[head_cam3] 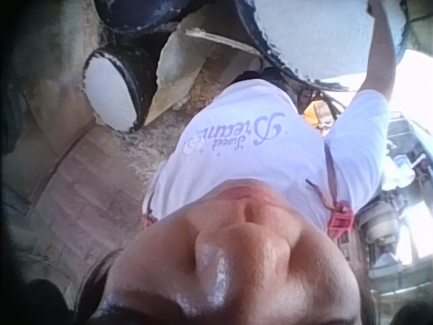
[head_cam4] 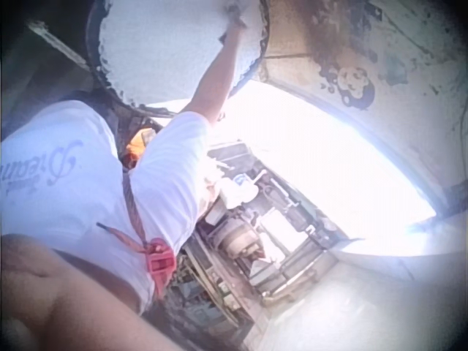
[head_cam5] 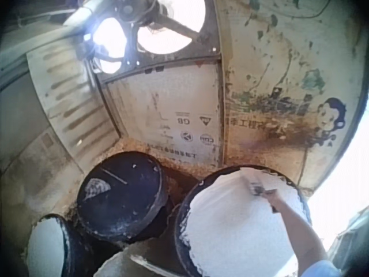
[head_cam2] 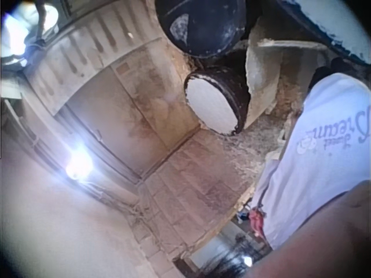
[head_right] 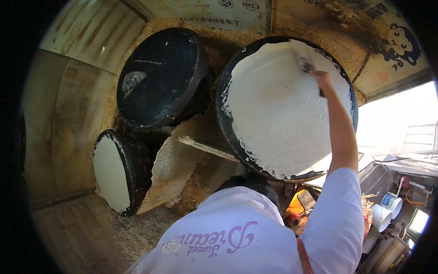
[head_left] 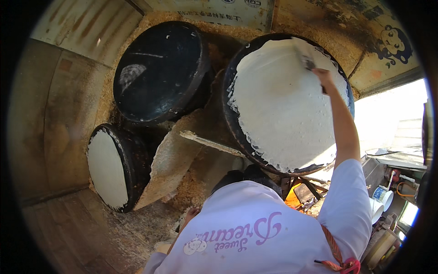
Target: The person ladles white batter onto large round griddles, spreads it into thin circles using a scraper, and removes the cooked crepes onto a woven tray. The person repeats this process across multiple griddles.
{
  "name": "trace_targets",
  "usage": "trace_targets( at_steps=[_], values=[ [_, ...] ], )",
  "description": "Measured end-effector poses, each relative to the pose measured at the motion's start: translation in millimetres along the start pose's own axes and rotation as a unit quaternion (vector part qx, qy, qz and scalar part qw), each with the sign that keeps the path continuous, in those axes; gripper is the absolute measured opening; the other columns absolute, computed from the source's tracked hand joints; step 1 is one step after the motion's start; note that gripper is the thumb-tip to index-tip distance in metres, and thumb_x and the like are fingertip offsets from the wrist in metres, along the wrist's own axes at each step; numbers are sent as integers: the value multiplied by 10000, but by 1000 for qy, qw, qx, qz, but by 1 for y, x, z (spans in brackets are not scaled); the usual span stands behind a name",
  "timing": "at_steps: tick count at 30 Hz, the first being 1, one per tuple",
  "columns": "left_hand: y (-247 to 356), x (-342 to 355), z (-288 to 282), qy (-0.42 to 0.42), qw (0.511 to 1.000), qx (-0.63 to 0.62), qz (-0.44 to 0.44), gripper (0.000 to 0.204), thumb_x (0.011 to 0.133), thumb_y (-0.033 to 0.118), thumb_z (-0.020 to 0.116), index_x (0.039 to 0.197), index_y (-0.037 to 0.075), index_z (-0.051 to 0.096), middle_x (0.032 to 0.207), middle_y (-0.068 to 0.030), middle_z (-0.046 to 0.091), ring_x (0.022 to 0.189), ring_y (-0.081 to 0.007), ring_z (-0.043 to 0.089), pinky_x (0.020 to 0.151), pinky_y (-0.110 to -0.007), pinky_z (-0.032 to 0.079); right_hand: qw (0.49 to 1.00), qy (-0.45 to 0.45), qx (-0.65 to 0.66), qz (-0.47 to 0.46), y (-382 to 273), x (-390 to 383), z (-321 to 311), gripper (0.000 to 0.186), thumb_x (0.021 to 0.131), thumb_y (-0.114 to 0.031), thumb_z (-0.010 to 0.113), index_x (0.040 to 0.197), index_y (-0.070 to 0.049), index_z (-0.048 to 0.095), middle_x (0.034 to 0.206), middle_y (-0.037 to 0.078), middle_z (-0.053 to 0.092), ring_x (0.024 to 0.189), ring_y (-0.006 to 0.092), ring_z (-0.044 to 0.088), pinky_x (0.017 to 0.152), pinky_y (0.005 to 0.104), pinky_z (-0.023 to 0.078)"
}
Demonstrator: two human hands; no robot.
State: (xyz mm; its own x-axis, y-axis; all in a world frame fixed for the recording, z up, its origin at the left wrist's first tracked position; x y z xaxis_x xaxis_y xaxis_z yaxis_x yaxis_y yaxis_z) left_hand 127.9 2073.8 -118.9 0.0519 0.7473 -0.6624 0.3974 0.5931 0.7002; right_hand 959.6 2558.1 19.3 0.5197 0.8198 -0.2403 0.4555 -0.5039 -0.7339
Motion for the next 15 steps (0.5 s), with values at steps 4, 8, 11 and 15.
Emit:
trace_targets(
  at_steps=[4, 8, 11, 15],
  values=[
    [-23, -20, 22, -21, 947, -300, -110, 114, 889, 121, 486, 845, 29, 536, 698, -44, 522, 561, -115, 465, 488, -252, 386, 960, -152, -161, -170, -128, -115, 118, 323, 764, -327, 599, 1028, -143, 629, 842, 117, 639, 822, 273, 614, 713, 371, 474],
    [116, -15, 27, 69, 952, -241, -178, 85, 889, 107, 476, 845, 41, 508, 668, -27, 483, 529, -91, 417, 460, -241, 353, 915, -148, -296, -229, -164, -164, 114, 315, 773, -327, 573, 1058, -197, 604, 997, 114, 599, 936, 293, 567, 801, 404, 451],
    [125, -8, 33, 102, 951, -217, -195, 85, 877, 118, 495, 897, 39, 519, 710, -25, 520, 531, -83, 429, 464, -237, 364, 944, -48, -253, -207, -133, -96, 88, 281, 776, -326, 591, 1017, -185, 616, 970, 97, 616, 911, 276, 583, 774, 397, 461],
    [113, -16, 45, 70, 971, -165, -160, 164, 875, 140, 500, 1000, 41, 540, 779, -54, 575, 604, -107, 517, 528, -225, 420, 954, 0, -272, -124, -60, 9, -4, 283, 782, -335, 582, 977, -139, 638, 907, 127, 640, 864, 273, 607, 751, 363, 471]
  ],
)
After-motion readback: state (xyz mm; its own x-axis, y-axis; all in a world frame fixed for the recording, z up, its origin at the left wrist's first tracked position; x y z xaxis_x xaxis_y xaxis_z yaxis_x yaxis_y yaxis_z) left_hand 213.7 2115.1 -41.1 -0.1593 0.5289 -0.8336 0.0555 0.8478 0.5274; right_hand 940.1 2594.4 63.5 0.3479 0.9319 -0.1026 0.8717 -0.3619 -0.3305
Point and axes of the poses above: each hand's wrist, its own x-axis towards the middle knuckle, its own z-axis out of the palm, y = z × x, the point moved 8 cm from there along x, towards the middle knuckle
